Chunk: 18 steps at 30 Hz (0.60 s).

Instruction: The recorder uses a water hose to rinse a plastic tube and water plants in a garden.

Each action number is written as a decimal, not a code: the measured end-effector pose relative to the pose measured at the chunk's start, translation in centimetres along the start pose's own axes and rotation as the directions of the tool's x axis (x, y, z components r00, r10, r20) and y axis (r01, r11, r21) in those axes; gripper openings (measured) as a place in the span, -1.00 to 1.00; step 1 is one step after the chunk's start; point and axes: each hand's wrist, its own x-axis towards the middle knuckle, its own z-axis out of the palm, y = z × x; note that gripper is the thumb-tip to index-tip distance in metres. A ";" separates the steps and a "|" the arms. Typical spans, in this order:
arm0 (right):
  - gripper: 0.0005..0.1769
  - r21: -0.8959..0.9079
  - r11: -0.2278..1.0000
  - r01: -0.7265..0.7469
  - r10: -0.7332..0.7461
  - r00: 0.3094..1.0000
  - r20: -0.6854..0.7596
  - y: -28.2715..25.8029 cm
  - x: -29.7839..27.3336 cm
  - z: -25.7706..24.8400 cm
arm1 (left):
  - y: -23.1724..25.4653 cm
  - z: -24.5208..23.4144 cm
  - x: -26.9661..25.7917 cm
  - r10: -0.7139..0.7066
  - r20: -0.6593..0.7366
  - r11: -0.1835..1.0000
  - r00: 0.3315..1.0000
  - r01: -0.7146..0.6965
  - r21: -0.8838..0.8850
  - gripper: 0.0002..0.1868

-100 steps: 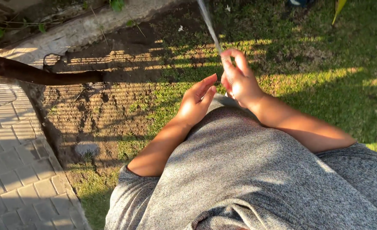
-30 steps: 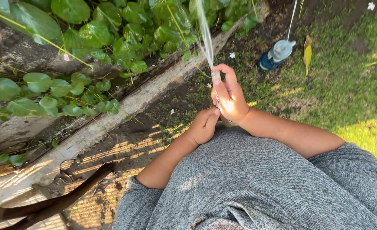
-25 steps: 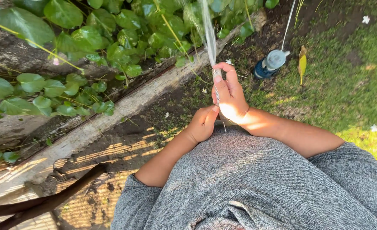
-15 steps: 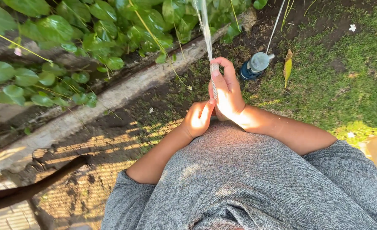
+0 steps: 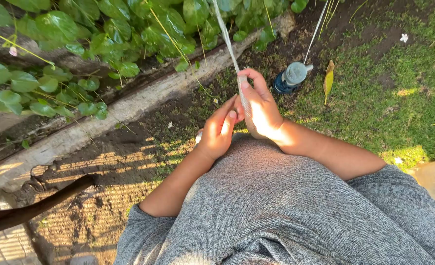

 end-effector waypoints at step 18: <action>-0.70 -0.204 0.927 -0.314 0.312 0.949 -0.043 6.3 5.8 7.7 | -2.0 -10.5 0.0 -0.224 0.017 0.974 0.974 0.224 -0.018 -0.57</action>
